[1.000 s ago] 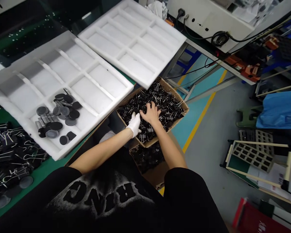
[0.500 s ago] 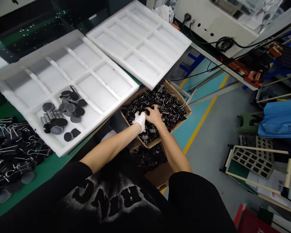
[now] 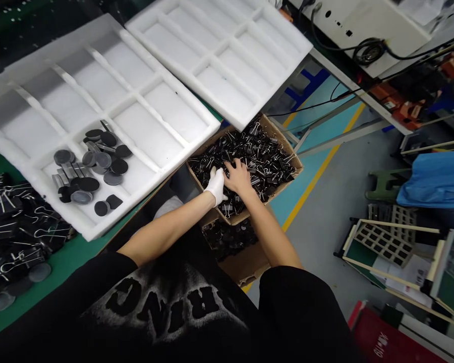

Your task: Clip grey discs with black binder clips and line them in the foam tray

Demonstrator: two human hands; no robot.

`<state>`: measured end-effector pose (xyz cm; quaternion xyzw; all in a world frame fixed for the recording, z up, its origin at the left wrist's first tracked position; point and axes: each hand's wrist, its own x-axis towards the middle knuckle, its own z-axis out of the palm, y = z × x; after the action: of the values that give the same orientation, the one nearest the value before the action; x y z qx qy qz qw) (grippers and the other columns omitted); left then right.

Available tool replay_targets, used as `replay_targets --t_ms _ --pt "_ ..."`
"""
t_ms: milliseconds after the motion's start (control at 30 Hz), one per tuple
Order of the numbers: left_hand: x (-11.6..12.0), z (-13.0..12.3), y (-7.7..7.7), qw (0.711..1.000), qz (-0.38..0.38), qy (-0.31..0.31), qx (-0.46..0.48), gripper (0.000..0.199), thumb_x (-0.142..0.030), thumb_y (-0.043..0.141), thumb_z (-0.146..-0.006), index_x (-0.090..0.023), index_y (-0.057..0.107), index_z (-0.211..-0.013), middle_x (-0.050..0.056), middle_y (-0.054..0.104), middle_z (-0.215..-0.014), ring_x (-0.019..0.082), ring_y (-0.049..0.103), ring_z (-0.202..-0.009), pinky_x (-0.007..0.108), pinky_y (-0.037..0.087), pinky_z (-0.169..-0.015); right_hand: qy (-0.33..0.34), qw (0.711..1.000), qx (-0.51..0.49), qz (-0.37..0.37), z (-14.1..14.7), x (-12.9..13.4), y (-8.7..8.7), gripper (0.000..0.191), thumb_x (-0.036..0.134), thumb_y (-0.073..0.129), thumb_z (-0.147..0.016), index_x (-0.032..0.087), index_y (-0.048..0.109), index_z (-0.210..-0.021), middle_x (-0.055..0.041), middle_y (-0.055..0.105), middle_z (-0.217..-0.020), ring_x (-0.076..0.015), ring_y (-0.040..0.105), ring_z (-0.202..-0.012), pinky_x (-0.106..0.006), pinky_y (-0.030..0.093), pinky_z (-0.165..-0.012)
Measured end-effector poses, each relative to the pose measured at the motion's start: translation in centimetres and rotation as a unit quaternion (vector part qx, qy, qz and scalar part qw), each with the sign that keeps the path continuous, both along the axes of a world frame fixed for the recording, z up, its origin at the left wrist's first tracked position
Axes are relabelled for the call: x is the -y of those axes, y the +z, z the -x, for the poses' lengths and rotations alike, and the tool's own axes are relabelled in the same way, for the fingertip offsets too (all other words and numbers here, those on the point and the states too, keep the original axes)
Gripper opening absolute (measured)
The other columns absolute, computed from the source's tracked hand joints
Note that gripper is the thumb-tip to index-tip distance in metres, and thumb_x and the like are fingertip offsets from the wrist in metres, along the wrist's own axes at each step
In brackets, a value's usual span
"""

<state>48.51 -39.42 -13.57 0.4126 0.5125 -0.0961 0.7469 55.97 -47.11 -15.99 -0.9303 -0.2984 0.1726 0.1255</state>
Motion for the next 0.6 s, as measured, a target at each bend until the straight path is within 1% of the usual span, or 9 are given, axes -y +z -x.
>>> replay_targets --t_ms 67,100,200,267,333,400,467,600 --pt "-0.3 -0.6 0.1 1.0 0.004 0.014 -0.001 0.075 -0.066 0.049 -0.101 -0.053 0.024 -0.171 0.004 0.039 -0.178 0.041 0.046 -0.156 0.07 0.052 -0.111 -0.009 1.0 -0.018 0.014 -0.6 -0.6 0.2 0.063 0.049 0.054 -0.1 0.021 0.062 -0.156 -0.0228 0.05 -0.156 -0.0485 0.055 -0.135 -0.064 0.05 -0.11" --pt "-0.4 -0.7 0.1 1.0 0.001 0.023 0.0 0.072 -0.065 0.05 -0.101 -0.053 0.029 -0.169 0.004 0.04 -0.177 0.042 0.047 -0.155 0.07 0.054 -0.109 -0.011 0.999 -0.026 0.019 -0.9 -0.7 0.4 0.062 0.047 0.056 -0.099 0.02 0.064 -0.154 -0.0225 0.053 -0.152 -0.0469 0.058 -0.132 -0.062 0.05 -0.111" --pt "-0.5 -0.1 0.2 0.999 -0.002 0.051 0.013 0.061 -0.059 0.052 -0.102 -0.049 0.044 -0.161 0.003 0.043 -0.175 0.038 0.048 -0.155 0.061 0.059 -0.106 0.006 0.999 -0.031 0.016 -1.3 -0.7 0.8 0.059 0.041 0.062 -0.094 0.018 0.069 -0.148 -0.0216 0.058 -0.145 -0.0432 0.06 -0.128 -0.058 0.047 -0.116" --pt "-0.5 0.7 0.2 0.997 0.008 0.066 0.041 0.053 -0.053 0.055 -0.102 -0.046 0.052 -0.154 0.002 0.047 -0.172 0.034 0.049 -0.154 0.055 0.061 -0.104 0.026 1.0 -0.015 -0.008 -0.9 -0.4 1.0 0.057 0.037 0.062 -0.092 0.017 0.071 -0.145 -0.0208 0.059 -0.144 -0.0422 0.058 -0.129 -0.058 0.044 -0.118" --pt "-0.5 1.4 0.0 0.995 0.019 0.079 0.065 0.046 -0.049 0.058 -0.101 -0.044 0.057 -0.147 0.002 0.052 -0.169 0.032 0.052 -0.152 0.051 0.063 -0.101 0.035 0.999 0.004 -0.039 -0.3 -0.2 1.1 0.054 0.035 0.06 -0.091 0.016 0.072 -0.14 -0.0196 0.061 -0.142 -0.0408 0.056 -0.129 -0.057 0.043 -0.119" --pt "-0.4 1.9 -0.2 0.991 0.031 0.094 0.087 0.041 -0.046 0.059 -0.101 -0.042 0.06 -0.141 0.002 0.057 -0.163 0.03 0.056 -0.148 0.048 0.065 -0.098 0.027 0.998 0.02 -0.06 0.6 0.0 1.1 0.047 0.034 0.058 -0.092 0.017 0.074 -0.133 -0.0184 0.064 -0.137 -0.039 0.057 -0.125 -0.056 0.043 -0.118" --pt "-0.4 2.0 -0.4 0.986 0.05 0.111 0.11 0.037 -0.046 0.06 -0.1 -0.04 0.063 -0.137 0.002 0.064 -0.155 0.028 0.061 -0.142 0.045 0.065 -0.096 0.01 0.996 0.035 -0.078 1.6 0.0 1.1 0.042 0.038 0.055 -0.096 0.018 0.074 -0.127 -0.0176 0.066 -0.133 -0.0378 0.057 -0.122 -0.054 0.046 -0.116" --pt "-0.5 1.8 -0.6 0.979 0.066 0.15 0.121 0.037 -0.046 0.066 -0.096 -0.035 0.069 -0.131 0.003 0.07 -0.143 0.027 0.067 -0.131 0.04 0.065 -0.092 -0.047 0.988 0.071 -0.126 3.6 -0.5 1.0 0.044 0.045 0.047 -0.101 0.018 0.073 -0.124 -0.0183 0.068 -0.131 -0.0368 0.058 -0.119 -0.05 0.051 -0.108"
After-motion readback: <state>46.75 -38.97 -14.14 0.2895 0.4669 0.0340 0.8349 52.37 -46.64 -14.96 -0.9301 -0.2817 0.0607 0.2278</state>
